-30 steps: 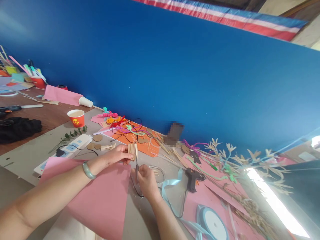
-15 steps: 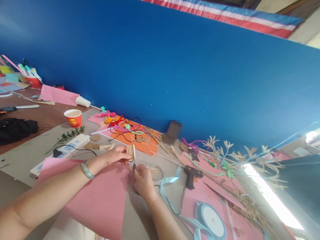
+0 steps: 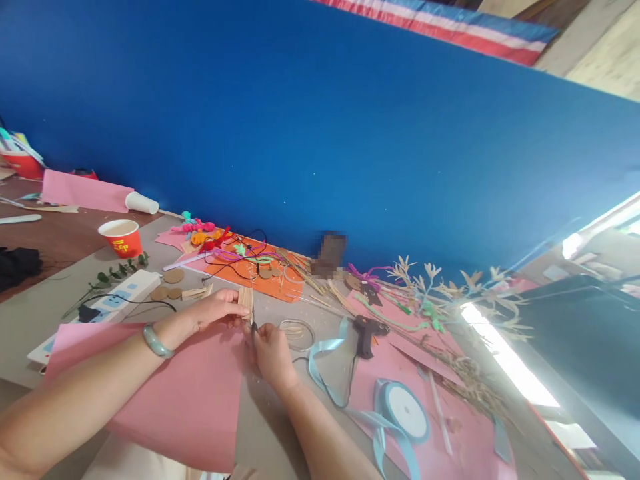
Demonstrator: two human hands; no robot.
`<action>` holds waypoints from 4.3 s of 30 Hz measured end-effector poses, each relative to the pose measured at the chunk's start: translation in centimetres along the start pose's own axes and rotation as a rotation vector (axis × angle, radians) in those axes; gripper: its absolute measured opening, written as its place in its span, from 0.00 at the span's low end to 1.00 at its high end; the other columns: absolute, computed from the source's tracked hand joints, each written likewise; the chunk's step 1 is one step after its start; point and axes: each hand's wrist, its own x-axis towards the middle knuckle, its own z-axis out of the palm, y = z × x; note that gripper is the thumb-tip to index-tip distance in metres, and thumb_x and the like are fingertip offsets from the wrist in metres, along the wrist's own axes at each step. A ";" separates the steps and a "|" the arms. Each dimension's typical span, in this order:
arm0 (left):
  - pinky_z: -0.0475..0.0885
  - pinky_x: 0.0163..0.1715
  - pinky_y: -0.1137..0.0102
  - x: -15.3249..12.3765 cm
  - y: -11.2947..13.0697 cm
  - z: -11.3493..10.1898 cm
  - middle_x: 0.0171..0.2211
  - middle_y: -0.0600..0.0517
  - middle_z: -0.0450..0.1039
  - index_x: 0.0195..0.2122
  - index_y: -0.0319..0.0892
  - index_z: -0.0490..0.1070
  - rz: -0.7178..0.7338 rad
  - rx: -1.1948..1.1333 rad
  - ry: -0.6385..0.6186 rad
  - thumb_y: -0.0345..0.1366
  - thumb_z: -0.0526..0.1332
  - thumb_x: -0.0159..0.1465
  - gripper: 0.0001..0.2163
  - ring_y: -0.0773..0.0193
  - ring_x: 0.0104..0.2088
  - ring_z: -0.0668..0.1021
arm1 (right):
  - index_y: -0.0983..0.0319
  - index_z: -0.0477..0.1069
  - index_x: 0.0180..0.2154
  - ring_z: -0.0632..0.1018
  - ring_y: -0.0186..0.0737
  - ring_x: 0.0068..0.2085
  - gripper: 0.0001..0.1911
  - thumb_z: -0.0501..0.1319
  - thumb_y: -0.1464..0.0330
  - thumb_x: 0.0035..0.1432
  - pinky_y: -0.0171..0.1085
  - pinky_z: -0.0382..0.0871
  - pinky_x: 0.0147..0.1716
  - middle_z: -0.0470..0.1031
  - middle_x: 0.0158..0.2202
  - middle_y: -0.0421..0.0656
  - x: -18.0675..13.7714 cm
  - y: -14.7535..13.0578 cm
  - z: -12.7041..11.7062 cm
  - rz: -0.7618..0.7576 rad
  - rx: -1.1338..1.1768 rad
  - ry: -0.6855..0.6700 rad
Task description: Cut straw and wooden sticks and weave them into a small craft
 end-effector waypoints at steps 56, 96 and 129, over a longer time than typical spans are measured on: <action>0.67 0.22 0.75 -0.3 -0.1 1.0 0.21 0.52 0.72 0.28 0.36 0.74 0.166 0.024 -0.124 0.42 0.70 0.46 0.15 0.70 0.21 0.72 | 0.60 0.59 0.29 0.73 0.34 0.25 0.17 0.67 0.63 0.44 0.32 0.65 0.25 0.74 0.25 0.40 -0.5 -1.9 -1.5 -0.278 0.179 0.341; 0.70 0.20 0.76 -0.5 1.4 0.4 0.25 0.51 0.74 0.31 0.35 0.71 0.227 -0.159 0.207 0.33 0.64 0.53 0.07 0.72 0.20 0.74 | 0.60 0.56 0.24 0.66 0.31 0.20 0.19 0.62 0.55 0.50 0.31 0.57 0.22 0.68 0.16 0.35 -0.4 -1.8 -1.9 -0.119 -0.117 -0.147; 0.70 0.22 0.77 -0.6 1.1 0.5 0.27 0.49 0.74 0.30 0.35 0.72 0.138 -0.173 0.150 0.34 0.64 0.52 0.08 0.72 0.20 0.74 | 0.59 0.54 0.21 0.59 0.28 0.16 0.19 0.61 0.58 0.49 0.31 0.51 0.18 0.62 0.12 0.33 -0.4 -2.0 -1.6 -0.072 -0.082 -0.081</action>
